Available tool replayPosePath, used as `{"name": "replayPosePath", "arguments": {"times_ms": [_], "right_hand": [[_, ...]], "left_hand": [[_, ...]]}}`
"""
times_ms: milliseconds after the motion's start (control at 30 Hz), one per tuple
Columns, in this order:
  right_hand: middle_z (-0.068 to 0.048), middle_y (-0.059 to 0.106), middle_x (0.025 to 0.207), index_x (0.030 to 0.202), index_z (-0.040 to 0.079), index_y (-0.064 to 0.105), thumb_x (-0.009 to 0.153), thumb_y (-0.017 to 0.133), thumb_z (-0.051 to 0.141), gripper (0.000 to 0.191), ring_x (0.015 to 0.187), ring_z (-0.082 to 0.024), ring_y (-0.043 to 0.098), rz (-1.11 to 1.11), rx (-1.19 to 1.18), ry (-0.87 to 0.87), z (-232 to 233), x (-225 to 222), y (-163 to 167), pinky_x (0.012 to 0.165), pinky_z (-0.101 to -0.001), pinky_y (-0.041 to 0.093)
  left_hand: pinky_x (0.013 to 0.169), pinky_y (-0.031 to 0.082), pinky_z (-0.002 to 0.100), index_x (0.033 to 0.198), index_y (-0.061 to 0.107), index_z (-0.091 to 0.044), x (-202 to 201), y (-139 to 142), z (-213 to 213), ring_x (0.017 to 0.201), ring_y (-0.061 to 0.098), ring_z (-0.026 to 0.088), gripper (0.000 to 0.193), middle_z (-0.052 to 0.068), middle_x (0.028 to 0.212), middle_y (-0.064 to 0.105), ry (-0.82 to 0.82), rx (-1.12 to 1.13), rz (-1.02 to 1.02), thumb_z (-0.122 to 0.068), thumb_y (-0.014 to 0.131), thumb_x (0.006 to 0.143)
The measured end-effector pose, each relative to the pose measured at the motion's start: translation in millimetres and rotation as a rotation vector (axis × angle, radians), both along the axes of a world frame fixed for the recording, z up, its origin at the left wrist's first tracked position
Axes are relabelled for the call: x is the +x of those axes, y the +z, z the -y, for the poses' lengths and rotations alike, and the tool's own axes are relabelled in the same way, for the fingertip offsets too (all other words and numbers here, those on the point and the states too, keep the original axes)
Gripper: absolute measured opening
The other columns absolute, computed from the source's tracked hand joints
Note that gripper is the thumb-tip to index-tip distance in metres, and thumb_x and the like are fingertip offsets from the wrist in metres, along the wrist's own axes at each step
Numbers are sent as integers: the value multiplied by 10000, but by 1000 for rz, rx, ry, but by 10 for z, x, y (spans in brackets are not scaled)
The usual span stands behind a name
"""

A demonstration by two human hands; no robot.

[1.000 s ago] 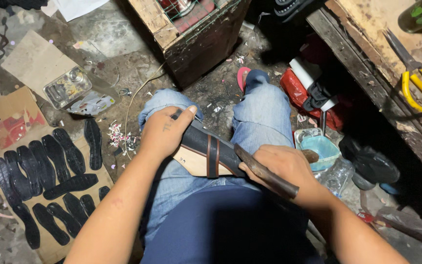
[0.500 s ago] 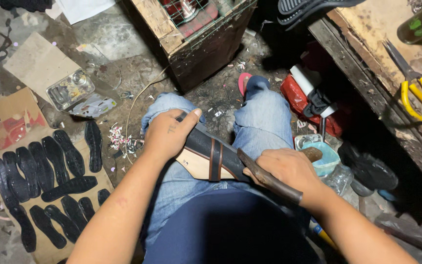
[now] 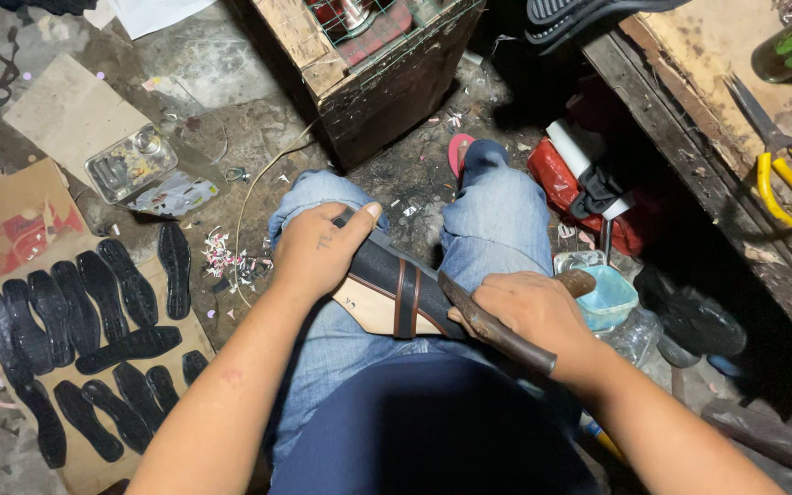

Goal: The person sits on the floor holding a sandal on their lap and uses a curved trimming blade to shave and smooth the edge where the upper meets the sole, rotating the sandal to work around the perimeter. They then set the finished sandal on the workbench and pick up another.

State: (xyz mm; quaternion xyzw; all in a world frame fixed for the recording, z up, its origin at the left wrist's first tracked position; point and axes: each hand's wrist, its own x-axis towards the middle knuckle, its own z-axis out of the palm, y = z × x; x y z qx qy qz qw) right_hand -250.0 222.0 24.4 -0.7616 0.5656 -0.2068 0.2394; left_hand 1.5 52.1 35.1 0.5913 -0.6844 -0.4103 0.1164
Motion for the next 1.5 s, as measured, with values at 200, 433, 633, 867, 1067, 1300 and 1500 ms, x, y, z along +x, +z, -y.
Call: {"name": "replayPosePath", "arguments": {"times_ms": [200, 433, 633, 867, 1067, 1300, 1500], "right_hand": [[-92, 694, 745, 845, 157, 765, 880, 726, 467, 314, 752, -295, 671, -298, 702, -50, -208, -26, 495, 677, -421, 518], [-101, 692, 875, 960, 35, 741, 828, 762, 194, 207, 806, -246, 680, 213, -4, -431, -758, -56, 184, 740, -334, 524], [-104, 699, 901, 983, 7, 736, 854, 782, 173, 215, 822, -215, 702, 392, -2, -486, -431, 151, 71, 752, -307, 538], [-114, 638, 910, 1004, 7, 693, 817, 810, 219, 306, 767, -243, 652, 326, -10, -510, -135, 237, 192, 690, -320, 513], [-115, 641, 905, 995, 15, 682, 812, 804, 232, 310, 831, -261, 661, 273, 109, -402, -620, -13, 71, 753, -341, 524], [-98, 670, 803, 921, 29, 721, 833, 736, 207, 199, 747, -249, 667, 258, 119, -373, -673, -80, 319, 690, -342, 529], [-80, 642, 708, 866, 56, 720, 865, 739, 260, 206, 634, -250, 644, 247, 18, -179, -318, 99, 532, 574, -368, 497]], "left_hand": [[682, 530, 375, 885, 797, -110, 35, 30, 21, 687, 718, 256, 537, 127, 709, 728, 25, 58, -42, -618, 633, 829], [650, 543, 371, 916, 771, -72, -118, 328, -90, 683, 714, 224, 533, 110, 725, 737, 4, 23, -142, -581, 701, 777], [731, 538, 428, 1043, 761, -71, -290, 629, -174, 803, 715, 326, 591, 156, 821, 735, -59, -210, 8, -598, 714, 780], [742, 525, 480, 1047, 748, -46, -417, 748, -353, 866, 701, 378, 591, 187, 880, 733, -179, -369, 52, -581, 708, 798], [745, 535, 446, 1084, 757, -87, -346, 633, -191, 823, 711, 351, 604, 169, 796, 733, -94, -188, 69, -600, 701, 770], [725, 543, 394, 1082, 765, -86, -216, 330, -72, 765, 717, 280, 604, 132, 776, 729, -71, -140, -60, -617, 700, 802], [661, 542, 365, 1101, 708, -60, -159, 250, -55, 681, 708, 237, 599, 126, 715, 711, -65, -118, -112, -587, 708, 816]]}}
